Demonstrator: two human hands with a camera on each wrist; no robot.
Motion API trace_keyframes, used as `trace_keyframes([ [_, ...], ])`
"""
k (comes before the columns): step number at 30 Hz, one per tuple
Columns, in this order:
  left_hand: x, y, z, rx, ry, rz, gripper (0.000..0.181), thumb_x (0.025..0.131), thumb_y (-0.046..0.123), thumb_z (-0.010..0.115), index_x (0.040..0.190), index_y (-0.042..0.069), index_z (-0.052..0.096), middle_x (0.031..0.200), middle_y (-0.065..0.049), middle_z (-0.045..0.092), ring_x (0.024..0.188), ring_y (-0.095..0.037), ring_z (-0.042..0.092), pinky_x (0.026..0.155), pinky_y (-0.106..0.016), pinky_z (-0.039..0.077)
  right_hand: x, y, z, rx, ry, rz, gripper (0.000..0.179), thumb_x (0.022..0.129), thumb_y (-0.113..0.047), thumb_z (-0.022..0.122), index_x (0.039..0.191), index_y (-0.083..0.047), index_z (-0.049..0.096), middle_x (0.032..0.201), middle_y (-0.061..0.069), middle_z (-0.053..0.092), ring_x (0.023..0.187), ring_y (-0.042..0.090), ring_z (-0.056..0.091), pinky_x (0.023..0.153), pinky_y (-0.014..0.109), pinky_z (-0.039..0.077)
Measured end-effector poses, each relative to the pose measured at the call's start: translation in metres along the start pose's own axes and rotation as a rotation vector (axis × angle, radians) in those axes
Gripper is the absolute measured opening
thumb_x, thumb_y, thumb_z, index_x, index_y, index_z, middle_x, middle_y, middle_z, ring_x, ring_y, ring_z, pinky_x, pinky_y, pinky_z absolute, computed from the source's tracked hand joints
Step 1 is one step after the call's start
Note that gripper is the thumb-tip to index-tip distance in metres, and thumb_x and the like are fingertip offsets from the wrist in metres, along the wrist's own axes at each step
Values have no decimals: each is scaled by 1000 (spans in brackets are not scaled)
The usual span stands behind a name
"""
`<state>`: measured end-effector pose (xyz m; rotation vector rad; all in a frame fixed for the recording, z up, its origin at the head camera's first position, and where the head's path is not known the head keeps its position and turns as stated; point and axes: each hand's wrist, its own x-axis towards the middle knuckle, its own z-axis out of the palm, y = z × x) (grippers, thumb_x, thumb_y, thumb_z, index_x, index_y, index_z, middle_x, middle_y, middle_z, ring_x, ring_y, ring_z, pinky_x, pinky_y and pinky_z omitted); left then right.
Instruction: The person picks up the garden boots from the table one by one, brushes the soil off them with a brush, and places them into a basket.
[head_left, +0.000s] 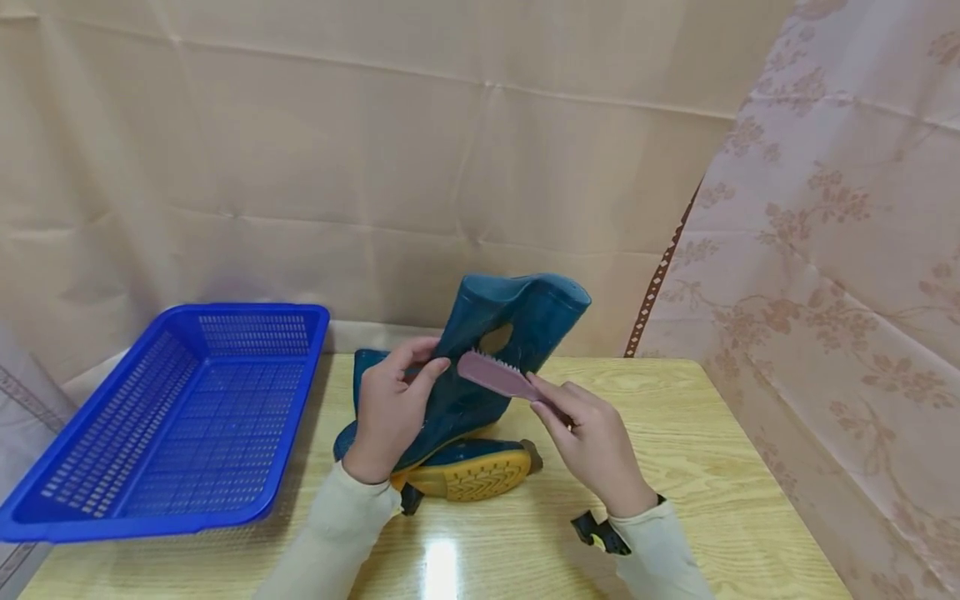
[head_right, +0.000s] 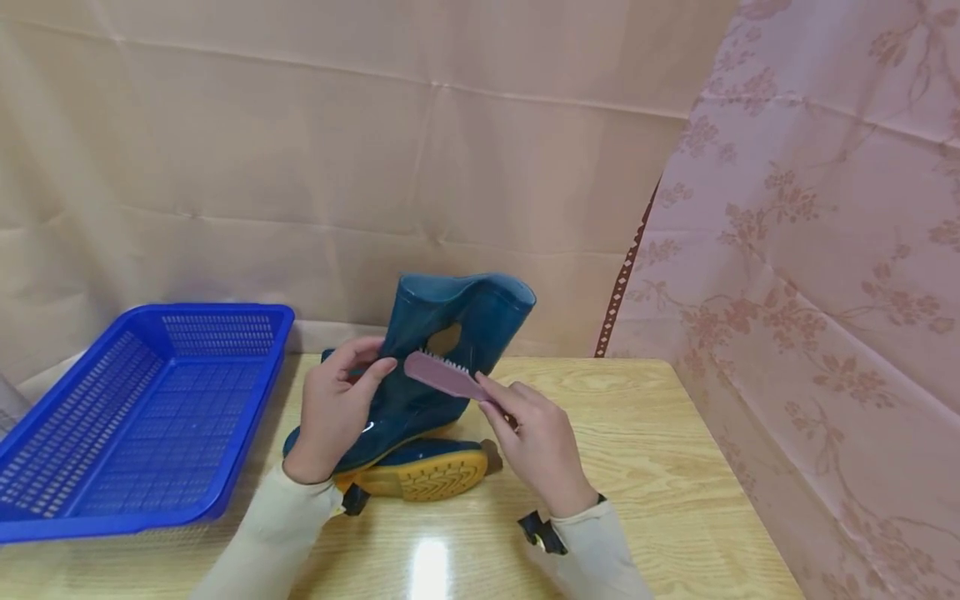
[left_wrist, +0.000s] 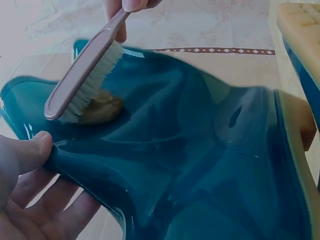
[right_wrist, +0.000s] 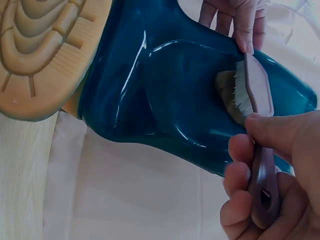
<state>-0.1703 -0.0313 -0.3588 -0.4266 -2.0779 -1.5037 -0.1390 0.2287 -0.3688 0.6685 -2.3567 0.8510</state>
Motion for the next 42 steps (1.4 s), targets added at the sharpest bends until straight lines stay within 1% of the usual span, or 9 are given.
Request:
trace_keyframes([
  [5,0,0,2,11,-40,-3,18,98,18,73,115,15,75,103,3,77,89,-10,72,75,-31,60,1,0,0,-22,24,-12,32,93,-9,77,125,-14,77,84,-9,71,68,6,52,58,24,43],
  [9,1,1,0,20,4,-33,15,97,17,74,112,14,76,103,2,78,89,-11,72,75,-31,60,2,-1,-1,-41,41,-13,21,94,-11,76,115,-15,80,85,-10,73,73,6,53,63,26,44],
  [13,0,1,-2,-2,39,-61,12,96,16,75,108,14,75,101,2,77,90,-12,72,75,-31,59,2,-3,-1,-26,29,13,15,95,-14,76,110,-15,79,85,-11,70,72,5,51,59,25,46],
  [21,0,-1,-1,25,-121,-48,18,99,15,71,116,14,72,105,1,76,94,-13,70,76,-34,62,2,-6,-1,-3,-35,82,8,97,-19,75,104,-16,76,80,-12,62,60,4,48,51,23,41],
  [27,2,-2,-2,64,-172,-95,22,100,17,70,121,13,69,105,-1,74,94,-14,69,79,-37,61,3,-6,-3,-15,-134,225,10,99,-26,72,92,-19,75,68,-12,55,54,5,44,48,24,37],
  [30,2,-2,-2,79,-182,-111,22,100,17,70,121,12,69,106,-2,73,96,-15,69,82,-38,61,2,-4,-5,-16,-164,257,13,99,-28,71,89,-20,74,64,-12,51,52,5,41,47,24,34],
  [33,2,-1,-2,93,-188,-111,22,99,17,71,121,12,69,106,-2,74,97,-15,69,83,-38,61,2,-3,-8,-25,-166,225,10,98,-27,73,90,-21,75,65,-14,51,52,4,41,48,24,34],
  [39,0,0,-3,121,-209,-62,21,99,15,71,120,13,69,104,-1,74,92,-14,69,81,-38,61,3,-6,-7,-26,-145,93,4,97,-22,75,95,-19,78,72,-16,57,55,1,43,49,22,37],
  [42,-1,1,-3,130,-216,-35,20,99,14,70,120,13,69,103,-1,74,92,-14,69,80,-40,61,3,-7,-6,-8,-123,93,4,96,-21,76,95,-18,77,74,-14,60,56,2,44,48,22,38],
])
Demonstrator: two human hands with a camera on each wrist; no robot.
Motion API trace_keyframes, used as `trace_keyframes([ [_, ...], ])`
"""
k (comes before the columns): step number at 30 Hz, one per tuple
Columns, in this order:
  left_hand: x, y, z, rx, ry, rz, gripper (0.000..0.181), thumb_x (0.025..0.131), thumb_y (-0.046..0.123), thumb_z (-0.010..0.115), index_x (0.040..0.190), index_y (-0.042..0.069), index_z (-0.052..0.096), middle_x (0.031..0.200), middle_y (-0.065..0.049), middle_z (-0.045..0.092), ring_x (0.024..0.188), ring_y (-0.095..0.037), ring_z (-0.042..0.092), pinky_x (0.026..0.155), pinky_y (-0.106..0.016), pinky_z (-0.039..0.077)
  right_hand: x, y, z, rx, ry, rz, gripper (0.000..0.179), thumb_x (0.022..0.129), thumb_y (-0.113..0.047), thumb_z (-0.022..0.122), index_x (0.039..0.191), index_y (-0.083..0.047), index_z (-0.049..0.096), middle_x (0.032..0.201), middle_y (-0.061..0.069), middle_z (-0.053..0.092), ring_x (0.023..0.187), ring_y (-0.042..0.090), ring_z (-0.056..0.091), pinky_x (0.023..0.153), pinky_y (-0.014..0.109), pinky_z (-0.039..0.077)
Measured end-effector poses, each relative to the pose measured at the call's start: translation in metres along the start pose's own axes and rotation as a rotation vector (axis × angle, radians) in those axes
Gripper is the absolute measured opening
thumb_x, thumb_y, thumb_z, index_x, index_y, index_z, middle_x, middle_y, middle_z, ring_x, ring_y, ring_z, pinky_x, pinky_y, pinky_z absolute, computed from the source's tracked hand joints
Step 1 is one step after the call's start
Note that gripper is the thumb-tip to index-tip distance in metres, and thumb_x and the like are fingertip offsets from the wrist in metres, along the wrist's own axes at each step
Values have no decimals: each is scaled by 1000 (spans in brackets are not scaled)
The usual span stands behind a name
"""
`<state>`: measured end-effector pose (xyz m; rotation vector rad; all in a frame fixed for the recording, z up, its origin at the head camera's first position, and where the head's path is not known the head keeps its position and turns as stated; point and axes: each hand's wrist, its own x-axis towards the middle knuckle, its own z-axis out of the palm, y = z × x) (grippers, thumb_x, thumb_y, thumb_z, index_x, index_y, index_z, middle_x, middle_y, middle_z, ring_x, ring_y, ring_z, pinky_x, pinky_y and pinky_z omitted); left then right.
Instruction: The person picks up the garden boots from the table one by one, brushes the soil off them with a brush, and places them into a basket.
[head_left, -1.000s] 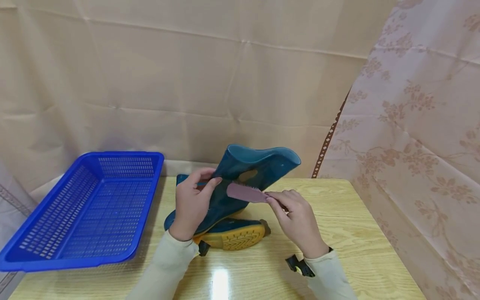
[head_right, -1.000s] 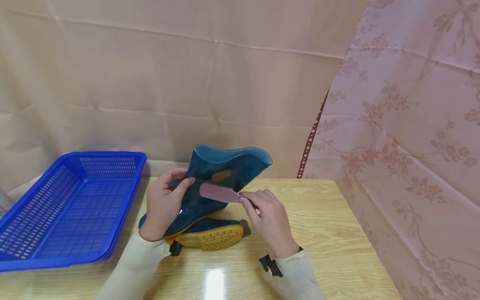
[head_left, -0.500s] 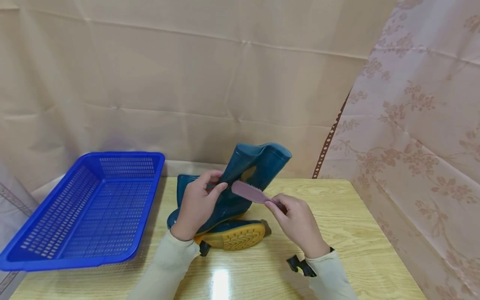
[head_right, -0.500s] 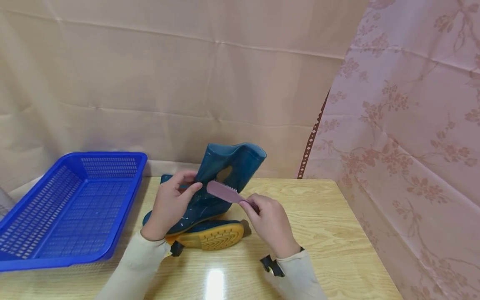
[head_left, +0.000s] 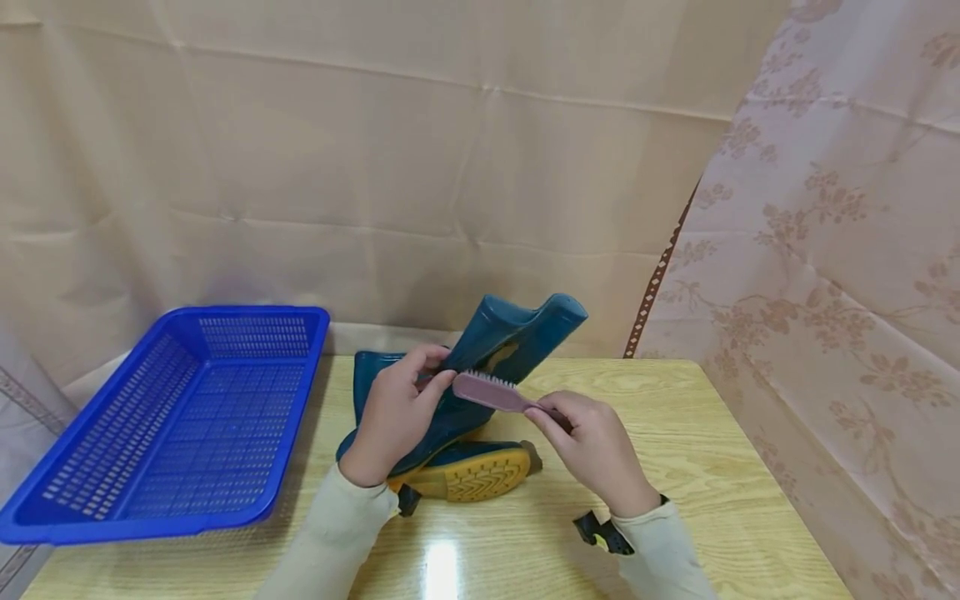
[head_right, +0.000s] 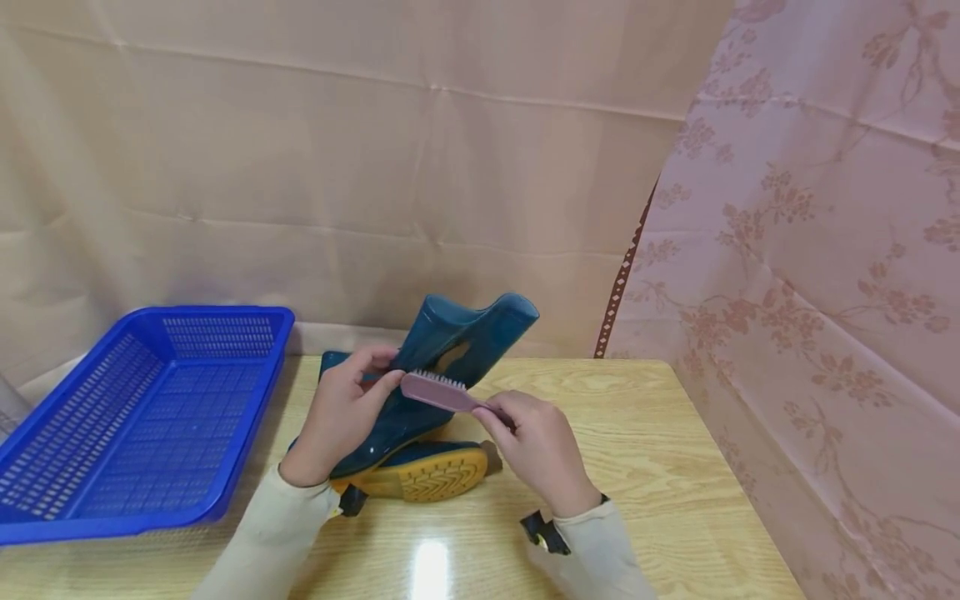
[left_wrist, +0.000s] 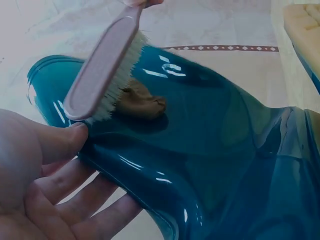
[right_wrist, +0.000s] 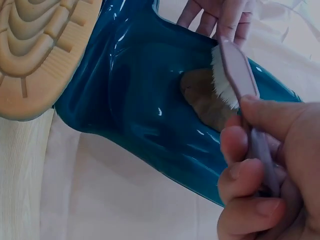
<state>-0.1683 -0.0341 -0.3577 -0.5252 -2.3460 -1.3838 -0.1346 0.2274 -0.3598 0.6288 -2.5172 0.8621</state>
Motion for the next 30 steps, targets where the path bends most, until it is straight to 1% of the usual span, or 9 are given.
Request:
trace_keyframes([
  [2,0,1,0,2,-2,6,19,100,14,69,120,12,69,104,-1,74,93,-14,69,79,-41,61,0,0,0,18,7,29,5,97,-21,75,94,-18,77,73,-12,62,55,2,44,48,22,38],
  [5,0,2,-1,2,-9,0,18,102,15,67,119,12,68,106,-1,74,94,-15,69,79,-41,61,0,2,0,32,-6,85,8,97,-23,74,92,-18,77,69,-10,60,52,3,43,46,23,37],
  [9,0,1,-1,6,-16,-17,20,102,16,66,121,10,67,109,-2,74,97,-16,70,82,-42,61,1,5,-3,34,-32,150,11,98,-26,72,92,-19,77,65,-12,55,51,4,41,47,24,36],
  [12,0,1,-1,11,-17,-31,20,102,16,66,122,10,66,110,-3,74,97,-17,69,83,-43,60,1,6,-4,40,-52,174,12,99,-27,72,92,-20,78,65,-12,54,52,5,41,47,25,36],
  [18,0,2,-1,17,-31,-57,21,103,16,65,124,10,65,112,-4,74,98,-18,69,84,-44,59,2,6,-7,34,-78,208,14,99,-30,71,92,-20,78,65,-11,54,52,5,42,48,24,35],
  [23,1,1,-1,30,-23,-70,22,103,17,65,124,10,65,113,-4,73,100,-19,68,87,-44,59,1,7,-9,26,-91,231,15,99,-30,71,92,-19,78,64,-10,53,51,6,41,48,25,34],
  [27,1,1,-2,25,-24,-79,22,103,17,65,125,10,65,113,-3,73,100,-19,68,86,-44,58,0,7,-10,21,-90,219,13,99,-29,72,93,-19,78,64,-12,53,51,5,40,47,24,34],
  [30,1,2,-3,23,-25,-76,23,104,17,64,125,10,64,113,-4,72,100,-19,68,85,-44,58,0,6,-10,25,-73,173,8,98,-26,74,93,-21,78,65,-14,55,51,4,40,47,24,34],
])
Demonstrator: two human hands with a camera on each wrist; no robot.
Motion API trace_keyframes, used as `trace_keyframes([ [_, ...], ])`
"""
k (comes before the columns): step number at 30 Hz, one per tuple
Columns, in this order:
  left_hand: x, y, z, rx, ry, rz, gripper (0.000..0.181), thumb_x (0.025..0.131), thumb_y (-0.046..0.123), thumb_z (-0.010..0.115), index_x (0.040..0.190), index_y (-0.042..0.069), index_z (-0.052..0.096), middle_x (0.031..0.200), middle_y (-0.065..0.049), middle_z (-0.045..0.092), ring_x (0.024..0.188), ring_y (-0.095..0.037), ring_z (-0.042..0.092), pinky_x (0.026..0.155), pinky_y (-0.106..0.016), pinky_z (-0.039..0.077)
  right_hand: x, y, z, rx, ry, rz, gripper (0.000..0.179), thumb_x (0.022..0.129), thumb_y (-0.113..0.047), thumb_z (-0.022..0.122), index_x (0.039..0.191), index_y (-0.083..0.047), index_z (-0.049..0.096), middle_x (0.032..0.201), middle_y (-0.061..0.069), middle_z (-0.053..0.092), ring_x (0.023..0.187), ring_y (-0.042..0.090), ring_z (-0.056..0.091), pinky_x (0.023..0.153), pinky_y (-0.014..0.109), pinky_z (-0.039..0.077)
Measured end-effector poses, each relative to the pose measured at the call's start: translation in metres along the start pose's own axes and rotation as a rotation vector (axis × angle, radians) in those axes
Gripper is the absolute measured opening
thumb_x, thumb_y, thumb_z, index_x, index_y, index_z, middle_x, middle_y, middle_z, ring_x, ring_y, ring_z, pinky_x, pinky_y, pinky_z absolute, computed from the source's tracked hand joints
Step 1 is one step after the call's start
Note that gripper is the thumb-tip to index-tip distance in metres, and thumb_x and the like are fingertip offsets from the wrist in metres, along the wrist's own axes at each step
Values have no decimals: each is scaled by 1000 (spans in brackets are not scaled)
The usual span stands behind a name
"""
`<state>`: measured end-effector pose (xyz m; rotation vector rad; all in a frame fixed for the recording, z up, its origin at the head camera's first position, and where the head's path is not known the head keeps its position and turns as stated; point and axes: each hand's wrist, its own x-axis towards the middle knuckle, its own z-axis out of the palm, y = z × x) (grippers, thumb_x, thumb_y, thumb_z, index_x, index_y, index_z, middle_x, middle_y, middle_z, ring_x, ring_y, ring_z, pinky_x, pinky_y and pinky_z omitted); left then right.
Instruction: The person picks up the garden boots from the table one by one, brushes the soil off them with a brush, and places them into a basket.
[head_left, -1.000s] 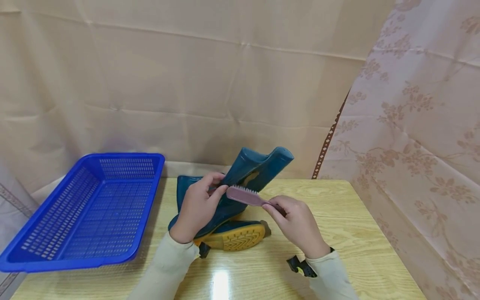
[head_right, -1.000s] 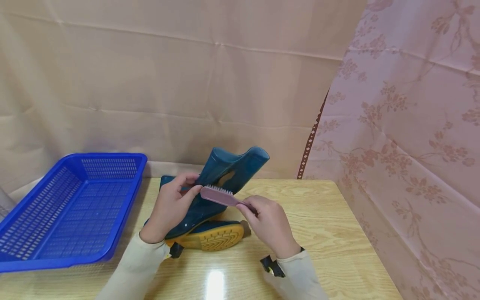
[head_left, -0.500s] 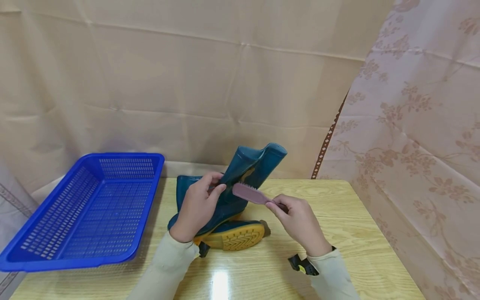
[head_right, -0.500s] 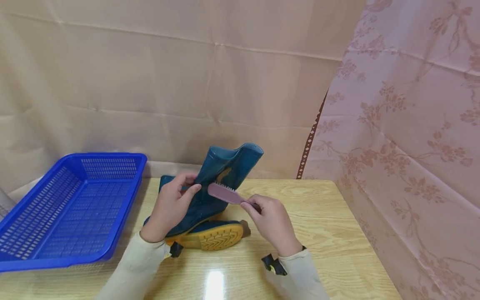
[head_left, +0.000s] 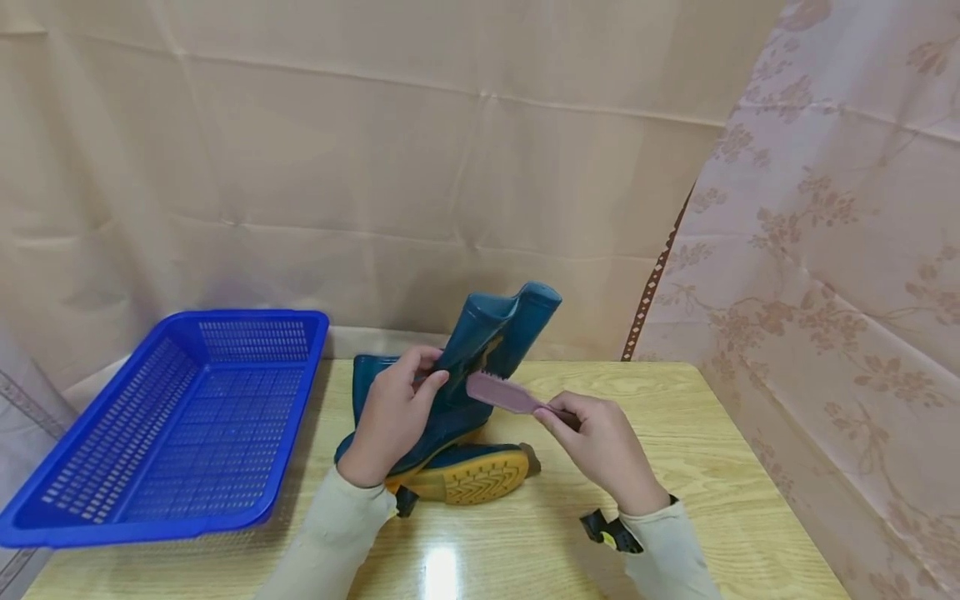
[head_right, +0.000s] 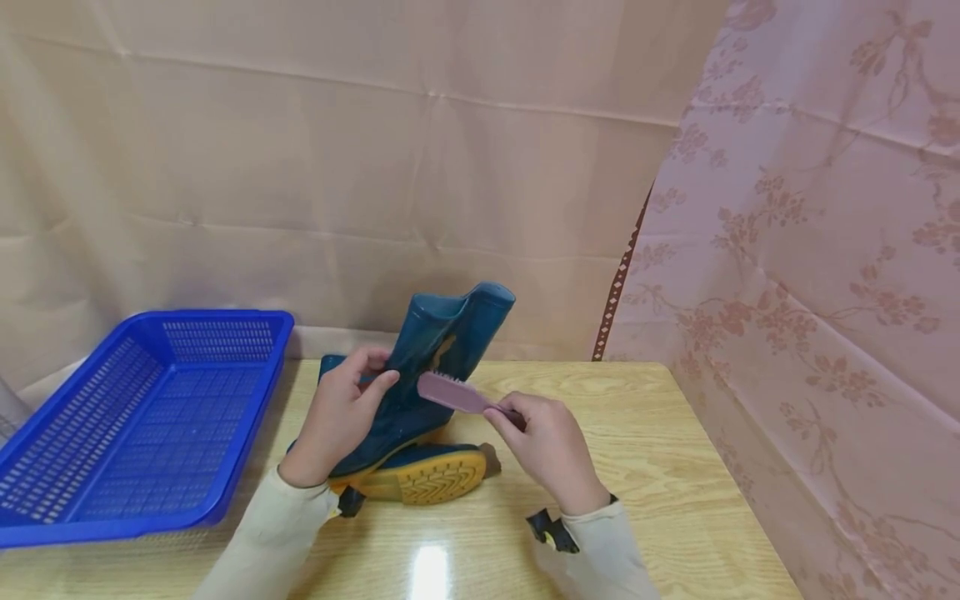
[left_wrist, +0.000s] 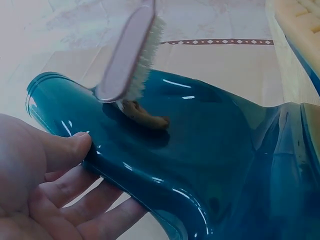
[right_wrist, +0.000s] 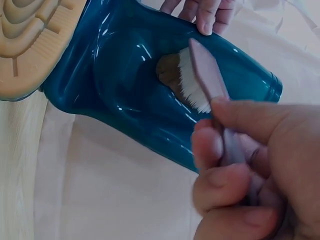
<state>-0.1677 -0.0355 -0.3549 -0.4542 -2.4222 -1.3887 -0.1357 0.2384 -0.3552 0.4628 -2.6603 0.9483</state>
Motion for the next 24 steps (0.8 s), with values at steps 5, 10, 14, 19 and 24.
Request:
trace_keyframes([
  [5,-2,2,0,-8,-1,27,21,103,16,65,124,11,65,113,-2,72,100,-17,68,84,-43,59,-1,-3,2,6,38,-99,4,96,-24,76,95,-21,78,69,-17,58,52,2,42,47,23,36],
  [10,-2,5,2,-33,-20,80,18,103,13,65,120,14,67,111,2,72,97,-12,69,84,-38,60,-1,-5,3,23,61,-99,6,96,-25,75,95,-20,78,72,-13,63,54,3,45,48,23,38],
  [14,-1,6,2,-42,-20,95,17,103,12,64,119,15,68,110,2,73,96,-11,68,84,-38,60,0,-6,2,35,40,-45,8,97,-26,75,94,-19,78,68,-13,60,52,4,43,47,24,37],
  [19,-1,3,1,-52,-22,96,18,103,12,64,120,14,68,110,0,73,97,-12,69,84,-39,60,0,-4,3,30,13,17,9,98,-28,73,93,-22,77,65,-13,57,50,5,41,46,24,35],
  [24,-1,1,1,-50,-29,87,18,103,12,64,120,14,68,109,0,73,95,-12,67,83,-39,60,1,-3,4,14,1,48,11,99,-30,72,91,-24,76,65,-13,56,51,6,41,48,25,35],
])
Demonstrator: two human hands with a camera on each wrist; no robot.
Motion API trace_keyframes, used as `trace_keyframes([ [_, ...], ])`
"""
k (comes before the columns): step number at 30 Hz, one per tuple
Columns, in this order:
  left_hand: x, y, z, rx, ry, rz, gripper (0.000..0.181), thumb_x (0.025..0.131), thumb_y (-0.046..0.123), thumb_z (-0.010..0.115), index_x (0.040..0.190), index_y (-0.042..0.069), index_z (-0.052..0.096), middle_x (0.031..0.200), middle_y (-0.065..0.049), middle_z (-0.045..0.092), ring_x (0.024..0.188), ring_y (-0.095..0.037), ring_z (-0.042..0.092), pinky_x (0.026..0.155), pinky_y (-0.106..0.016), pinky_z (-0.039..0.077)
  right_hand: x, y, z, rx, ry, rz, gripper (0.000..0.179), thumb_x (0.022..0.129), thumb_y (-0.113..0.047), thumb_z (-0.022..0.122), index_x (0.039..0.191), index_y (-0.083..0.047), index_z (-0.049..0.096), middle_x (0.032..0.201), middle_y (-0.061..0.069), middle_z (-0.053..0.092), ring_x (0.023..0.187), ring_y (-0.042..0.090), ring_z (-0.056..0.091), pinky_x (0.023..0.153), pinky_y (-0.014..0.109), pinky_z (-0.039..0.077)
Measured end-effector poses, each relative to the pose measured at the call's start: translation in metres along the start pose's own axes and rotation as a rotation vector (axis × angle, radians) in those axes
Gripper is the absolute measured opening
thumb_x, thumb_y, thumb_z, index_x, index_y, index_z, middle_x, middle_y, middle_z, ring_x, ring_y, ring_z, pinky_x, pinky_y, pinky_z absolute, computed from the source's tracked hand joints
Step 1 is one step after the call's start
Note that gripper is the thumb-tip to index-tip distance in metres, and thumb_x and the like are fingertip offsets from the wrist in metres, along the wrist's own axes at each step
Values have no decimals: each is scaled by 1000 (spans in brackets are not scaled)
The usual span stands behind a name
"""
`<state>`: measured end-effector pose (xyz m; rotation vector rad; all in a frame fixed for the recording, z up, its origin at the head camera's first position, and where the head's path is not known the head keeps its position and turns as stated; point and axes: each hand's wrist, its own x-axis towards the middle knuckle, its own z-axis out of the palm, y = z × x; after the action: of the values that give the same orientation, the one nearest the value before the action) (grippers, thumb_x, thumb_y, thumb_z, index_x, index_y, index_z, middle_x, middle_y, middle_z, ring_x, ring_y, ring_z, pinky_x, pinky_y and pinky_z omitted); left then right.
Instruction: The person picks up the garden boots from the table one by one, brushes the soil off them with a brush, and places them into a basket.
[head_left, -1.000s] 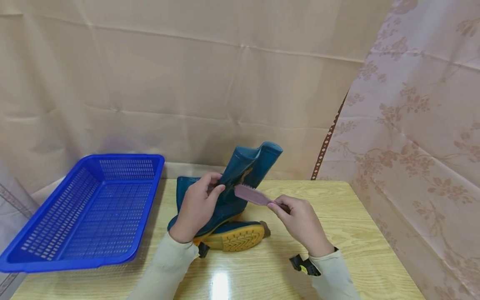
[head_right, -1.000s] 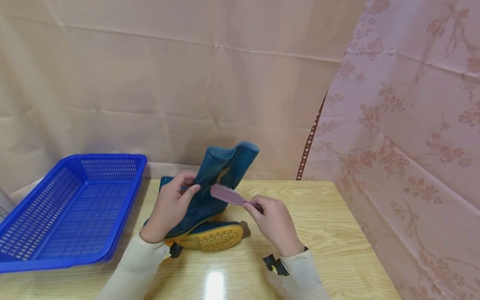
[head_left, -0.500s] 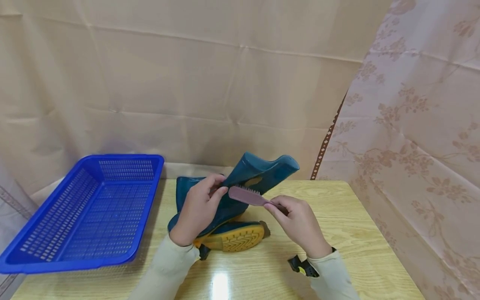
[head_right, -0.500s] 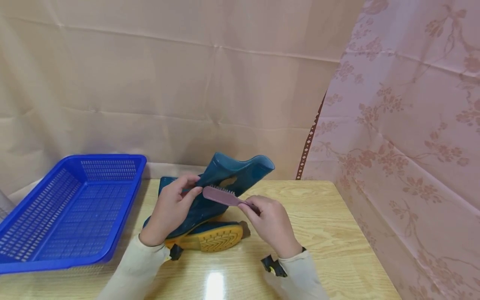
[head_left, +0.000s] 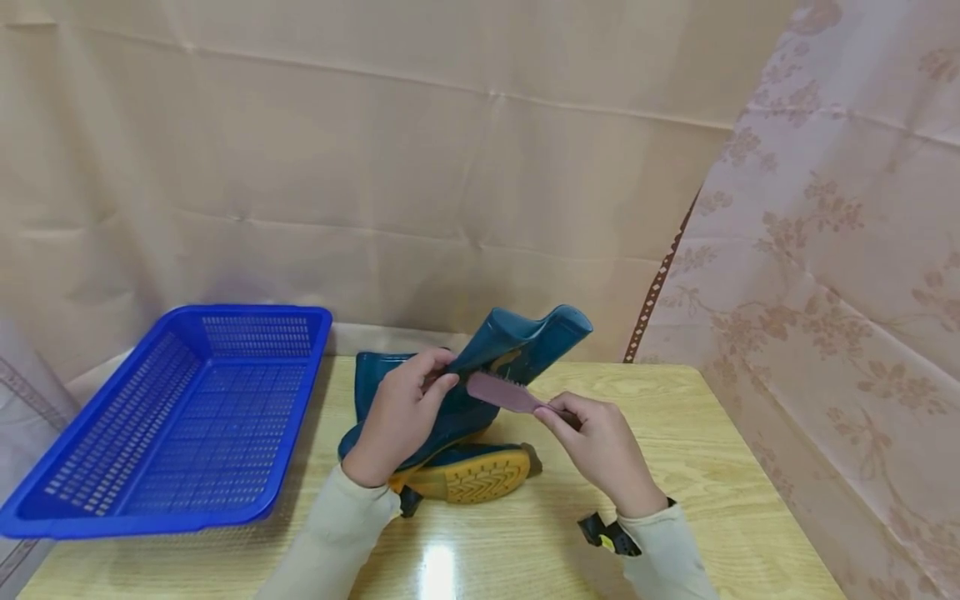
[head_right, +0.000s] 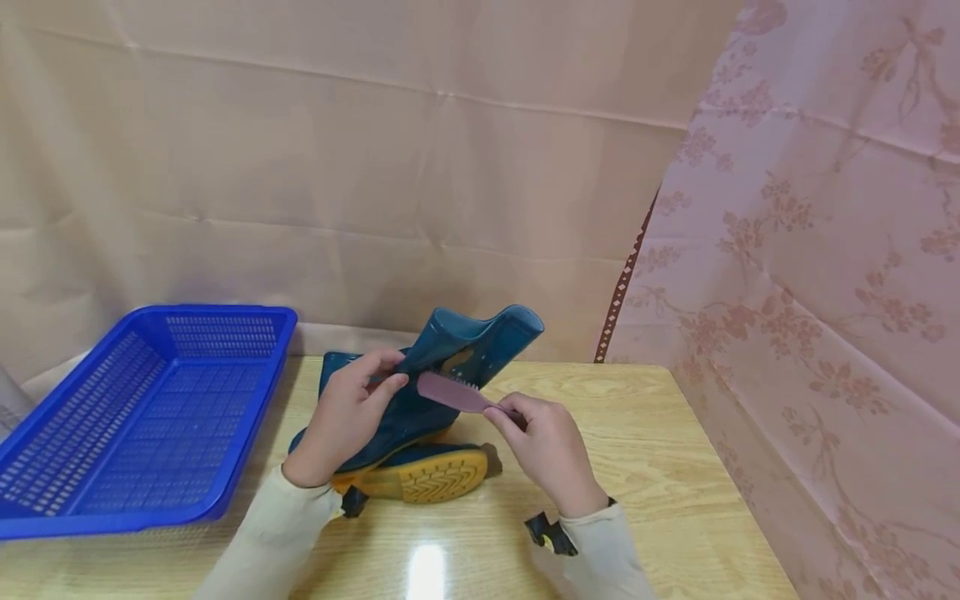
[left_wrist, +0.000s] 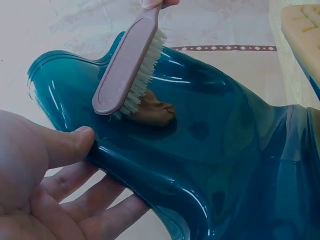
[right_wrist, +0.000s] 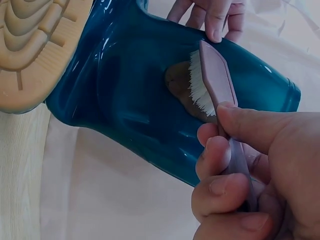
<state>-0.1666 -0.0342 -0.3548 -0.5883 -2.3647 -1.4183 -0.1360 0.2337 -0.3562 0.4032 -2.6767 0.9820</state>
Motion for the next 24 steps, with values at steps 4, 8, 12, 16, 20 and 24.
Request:
trace_keyframes([
  [4,1,2,-1,-1,-2,-15,16,104,13,63,120,13,68,108,-1,72,92,-14,66,82,-39,59,1,1,-1,13,-3,-12,13,99,-31,71,91,-23,77,65,-11,56,51,5,41,48,25,35],
  [8,2,3,-2,2,1,-24,15,104,13,62,119,13,67,106,-1,72,91,-15,65,81,-39,58,1,2,-2,12,-7,-12,13,99,-31,71,92,-23,78,64,-12,55,51,5,40,48,25,34],
  [12,1,1,0,5,1,-28,16,104,14,63,119,14,67,106,0,72,91,-13,65,80,-38,57,0,1,-3,-11,-11,1,13,99,-31,71,91,-23,78,63,-12,54,51,5,40,48,25,35],
  [16,0,0,1,4,0,-31,16,104,13,63,119,14,67,104,1,71,89,-13,64,78,-37,56,-1,2,-3,-27,-24,16,15,99,-33,71,90,-23,78,63,-11,53,51,5,41,49,25,34],
  [20,0,0,1,12,5,-39,16,104,13,64,119,14,67,104,1,71,88,-13,63,77,-36,56,-1,4,-3,-35,-31,25,16,99,-34,71,91,-23,78,63,-11,52,52,6,41,49,25,34],
  [24,0,-1,1,34,13,-54,18,103,15,64,121,12,67,106,0,72,89,-15,64,77,-36,56,0,4,-2,-40,-26,-18,11,99,-31,72,92,-24,78,64,-13,53,52,5,41,49,24,35],
])
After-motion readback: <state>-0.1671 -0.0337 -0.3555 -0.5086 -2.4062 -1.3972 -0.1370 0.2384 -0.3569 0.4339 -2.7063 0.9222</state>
